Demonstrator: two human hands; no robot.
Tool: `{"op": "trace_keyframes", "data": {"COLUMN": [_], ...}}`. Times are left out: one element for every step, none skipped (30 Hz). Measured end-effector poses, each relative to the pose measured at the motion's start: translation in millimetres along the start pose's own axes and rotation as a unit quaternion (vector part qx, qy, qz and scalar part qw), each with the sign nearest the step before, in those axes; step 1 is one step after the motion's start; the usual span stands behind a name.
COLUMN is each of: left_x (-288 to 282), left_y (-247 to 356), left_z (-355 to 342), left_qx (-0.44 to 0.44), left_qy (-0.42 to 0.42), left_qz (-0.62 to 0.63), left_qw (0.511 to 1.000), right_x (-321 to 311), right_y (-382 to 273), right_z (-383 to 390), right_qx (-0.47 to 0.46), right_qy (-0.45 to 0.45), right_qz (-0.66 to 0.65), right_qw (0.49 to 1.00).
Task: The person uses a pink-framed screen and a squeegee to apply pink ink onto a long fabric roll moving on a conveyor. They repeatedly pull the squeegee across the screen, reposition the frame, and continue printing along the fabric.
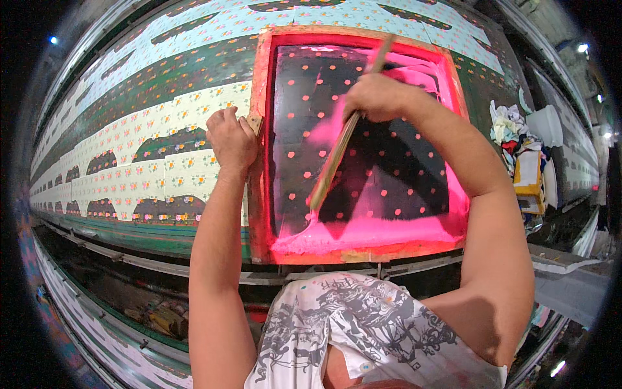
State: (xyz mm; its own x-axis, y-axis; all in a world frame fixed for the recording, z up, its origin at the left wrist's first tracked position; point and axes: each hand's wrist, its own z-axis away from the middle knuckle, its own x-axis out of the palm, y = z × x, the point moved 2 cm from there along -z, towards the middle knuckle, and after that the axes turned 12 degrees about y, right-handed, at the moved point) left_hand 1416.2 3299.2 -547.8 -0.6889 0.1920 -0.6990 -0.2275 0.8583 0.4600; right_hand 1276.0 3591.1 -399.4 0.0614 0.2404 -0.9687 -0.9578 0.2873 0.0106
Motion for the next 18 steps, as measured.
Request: {"op": "trace_keyframes", "data": {"left_x": [2,4,2,1,1,0,1,2,1,1,1,0,0,0,1,1,2,2], "left_y": [0,5,4,5,6,4,5,6,4,4,3,3,2,2,1,1,1,-1], "left_z": [1,1,1,0,0,0,-1,-1,-1,-1,-2,-1,-1,-1,0,0,0,-1], "left_qx": [0.003,0.004,-0.002,-0.002,-0.003,-0.003,0.002,0.004,0.003,0.002,0.006,0.008,0.011,0.015,0.015,0.017,0.020,0.021], "left_qy": [0.004,0.001,0.001,0.001,0.000,-0.002,-0.004,-0.005,-0.006,-0.007,-0.003,-0.001,0.001,0.000,0.002,0.002,0.003,0.006], "left_qz": [0.000,0.008,0.010,0.013,0.017,0.018,0.021,0.026,0.025,0.026,0.029,0.032,0.037,0.034,0.032,0.032,0.033,0.034], "left_qw": [1.000,1.000,1.000,1.000,1.000,1.000,1.000,1.000,1.000,1.000,1.000,0.999,0.999,0.999,0.999,0.999,0.999,0.999], "right_x": [-4,4,-5,-6,-3,-4,0,6,7,9,12,11,10,11,6,4,7,8], "right_y": [22,50,62,78,95,105,121,137,144,149,153,154,155,153,147,139,126,107], "right_z": [9,20,23,27,28,25,25,25,18,13,9,5,5,7,7,10,15,19], "right_qx": [0.062,0.095,0.137,0.152,0.213,0.271,0.292,0.313,0.327,0.341,0.356,0.371,0.371,0.359,0.344,0.331,0.341,0.351], "right_qy": [-0.025,0.017,0.031,0.106,0.116,0.128,0.146,0.163,0.181,0.201,0.221,0.239,0.222,0.202,0.180,0.158,0.150,0.141], "right_qz": [0.005,-0.014,-0.015,-0.033,-0.021,-0.012,0.008,0.029,0.046,0.052,0.057,0.063,0.071,0.061,0.054,0.047,0.025,0.005], "right_qw": [0.998,0.995,0.990,0.982,0.970,0.954,0.945,0.935,0.926,0.917,0.906,0.895,0.899,0.909,0.920,0.929,0.928,0.926]}}
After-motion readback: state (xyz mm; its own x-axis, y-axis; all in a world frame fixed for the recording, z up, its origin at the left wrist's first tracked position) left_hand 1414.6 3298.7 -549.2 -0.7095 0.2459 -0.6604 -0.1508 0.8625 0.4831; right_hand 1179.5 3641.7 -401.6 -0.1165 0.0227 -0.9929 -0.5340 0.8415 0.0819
